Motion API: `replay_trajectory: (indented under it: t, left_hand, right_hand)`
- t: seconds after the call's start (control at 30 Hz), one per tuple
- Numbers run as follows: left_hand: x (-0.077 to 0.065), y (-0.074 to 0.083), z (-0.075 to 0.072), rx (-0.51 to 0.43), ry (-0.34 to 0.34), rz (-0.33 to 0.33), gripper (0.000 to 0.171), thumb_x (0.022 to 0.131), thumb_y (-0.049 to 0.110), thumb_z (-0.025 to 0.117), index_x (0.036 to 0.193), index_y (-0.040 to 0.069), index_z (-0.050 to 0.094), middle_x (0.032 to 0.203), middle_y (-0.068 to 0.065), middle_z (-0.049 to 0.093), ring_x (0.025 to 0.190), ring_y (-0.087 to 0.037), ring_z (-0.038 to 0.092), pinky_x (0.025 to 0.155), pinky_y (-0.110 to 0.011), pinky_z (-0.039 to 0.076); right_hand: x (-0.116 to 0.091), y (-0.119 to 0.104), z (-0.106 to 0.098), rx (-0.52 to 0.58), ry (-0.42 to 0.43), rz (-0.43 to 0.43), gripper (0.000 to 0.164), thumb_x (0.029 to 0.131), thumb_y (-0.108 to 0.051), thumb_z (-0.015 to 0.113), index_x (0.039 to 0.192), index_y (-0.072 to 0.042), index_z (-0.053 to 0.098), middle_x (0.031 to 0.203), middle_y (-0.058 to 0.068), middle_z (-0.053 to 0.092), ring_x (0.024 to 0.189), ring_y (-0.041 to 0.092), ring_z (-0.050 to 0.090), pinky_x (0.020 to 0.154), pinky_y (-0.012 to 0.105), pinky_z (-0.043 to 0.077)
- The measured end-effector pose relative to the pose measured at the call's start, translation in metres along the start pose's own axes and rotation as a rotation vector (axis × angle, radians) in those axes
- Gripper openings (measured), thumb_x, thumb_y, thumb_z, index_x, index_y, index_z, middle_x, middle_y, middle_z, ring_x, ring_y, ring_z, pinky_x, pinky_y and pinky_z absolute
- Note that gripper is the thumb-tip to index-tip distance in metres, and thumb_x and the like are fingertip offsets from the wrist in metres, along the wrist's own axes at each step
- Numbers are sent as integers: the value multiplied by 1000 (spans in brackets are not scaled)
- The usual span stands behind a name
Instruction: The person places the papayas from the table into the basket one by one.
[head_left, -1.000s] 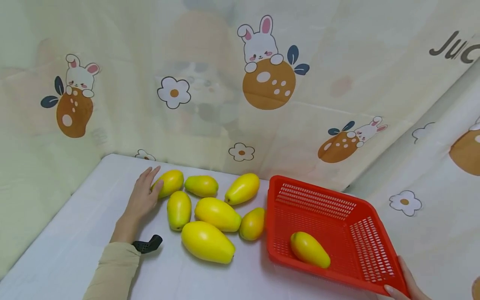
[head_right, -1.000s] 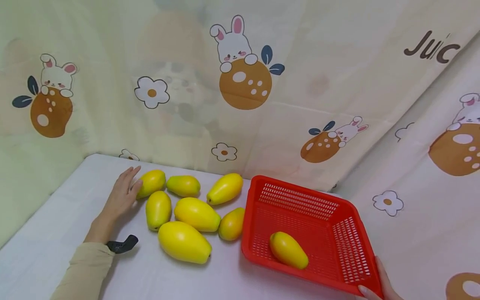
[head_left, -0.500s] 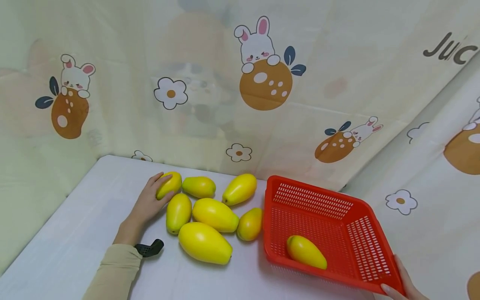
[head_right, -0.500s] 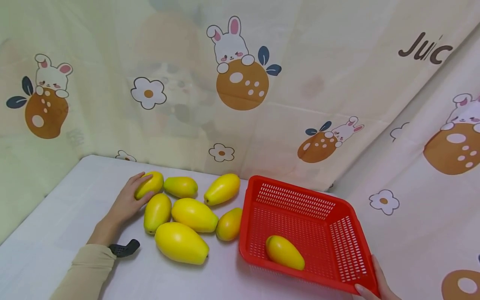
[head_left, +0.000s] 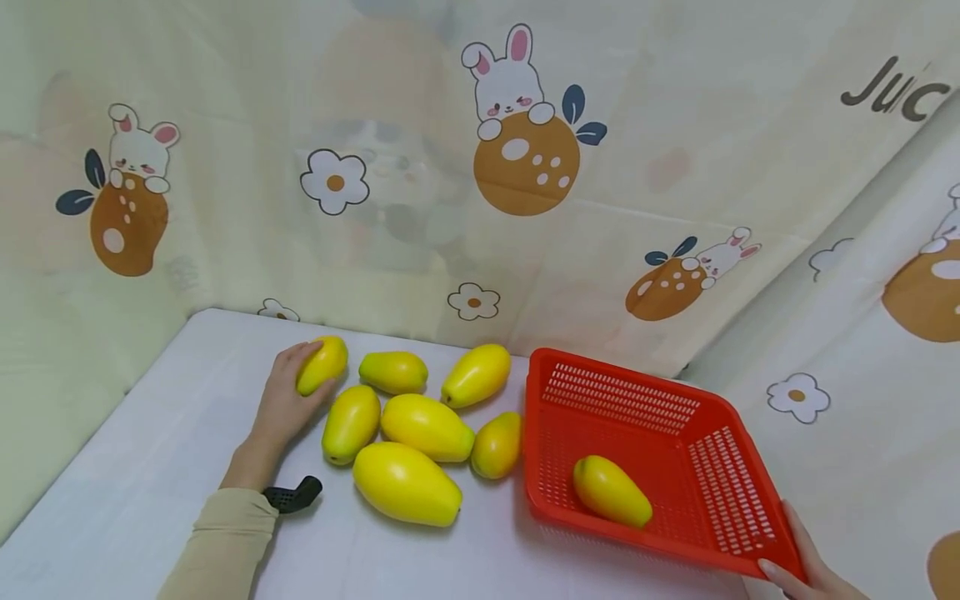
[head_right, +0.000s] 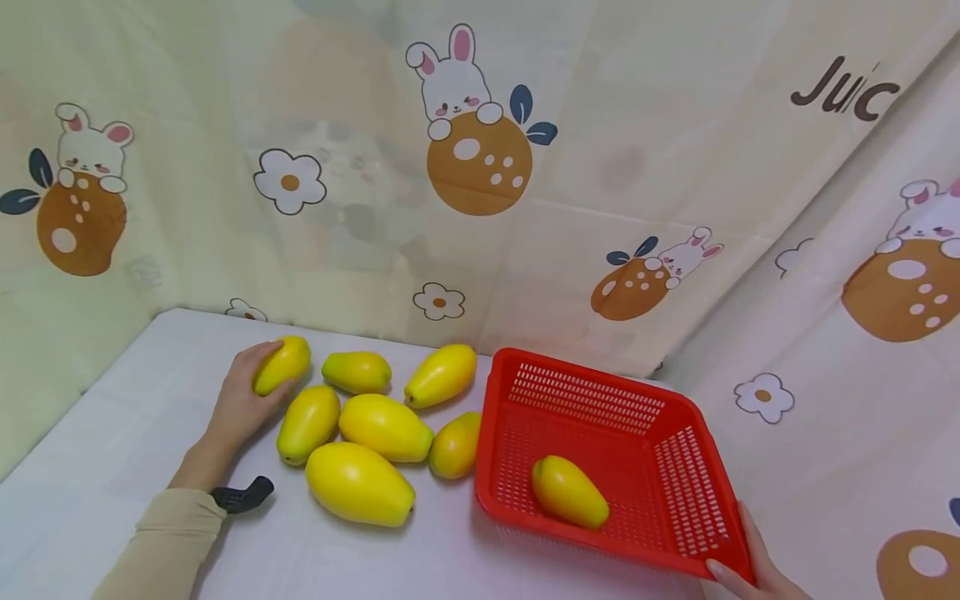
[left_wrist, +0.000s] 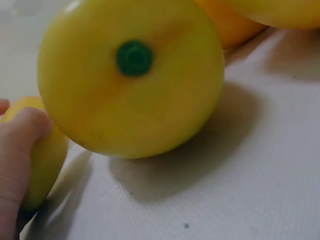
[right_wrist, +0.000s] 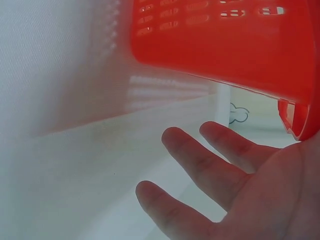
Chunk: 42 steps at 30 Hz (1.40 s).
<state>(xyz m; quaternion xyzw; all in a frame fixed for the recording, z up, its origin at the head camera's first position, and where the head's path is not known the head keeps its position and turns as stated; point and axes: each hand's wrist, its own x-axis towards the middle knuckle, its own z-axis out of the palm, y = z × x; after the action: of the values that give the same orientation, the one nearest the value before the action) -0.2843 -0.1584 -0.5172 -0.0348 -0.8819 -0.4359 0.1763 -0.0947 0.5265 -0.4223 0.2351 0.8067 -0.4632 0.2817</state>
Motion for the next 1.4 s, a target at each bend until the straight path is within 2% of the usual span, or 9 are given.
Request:
replay_trajectory:
  t: [0.17,0.4,0.53,0.77,1.0,1.17,1.23,1.4]
  left_hand:
    - [0,1,-8,-54,84,-23,60,82,28,63,136,32,38,138,-15,30,122,-37,34,99,-55,30]
    - [4,2,-14,-109,152,-72,55,84,28,61,136,28,41,135,-17,32,121,-36,34,99,-53,27]
    - [6,1,-14,-119,171,-92,55,84,28,60,136,28,40,135,-17,32,122,-36,33,100,-54,26]
    - [6,-1,-11,-127,177,-89,55,84,27,61,135,26,41,134,-17,33,122,-35,34,101,-53,26]
    - [6,6,-14,-136,171,-108,56,85,28,59,136,33,38,134,-15,32,121,-34,34,101,-52,26]
    - [5,14,-21,-158,185,-136,56,86,30,57,136,39,34,135,-12,32,121,-31,34,101,-51,26]
    - [5,19,-26,-177,202,-131,55,86,29,57,136,38,35,135,-11,32,121,-31,34,100,-50,27]
    - [10,34,-33,-225,248,-48,56,83,23,62,134,32,41,132,-14,34,118,-30,36,95,-47,29]
  right_hand:
    - [3,-5,-5,-70,-42,-9,97,88,-50,46,116,-43,-47,139,26,-13,113,49,19,79,44,51]
    - [-6,-15,1,-86,-35,-30,96,89,-46,45,116,-45,-46,140,24,-18,116,51,14,79,45,52]
    - [-8,-17,3,-100,-52,-32,94,89,-46,45,117,-47,-45,141,22,-19,117,51,11,79,45,51]
    - [-9,-23,5,-176,-62,-40,96,88,-47,47,121,-46,-43,143,21,-17,118,50,11,76,45,52]
    - [-10,-25,8,-172,-73,-40,95,88,-46,47,122,-45,-42,143,21,-18,119,51,9,76,45,53]
    - [-11,-28,10,-160,-80,-33,95,89,-46,47,124,-43,-41,142,21,-18,118,51,8,76,45,52]
    - [-11,-29,10,-144,-89,-29,95,89,-46,47,125,-43,-40,143,21,-18,119,51,7,76,46,52]
    - [-11,-30,8,-123,-119,-41,93,90,-44,46,126,-43,-39,143,20,-19,119,50,7,77,47,52]
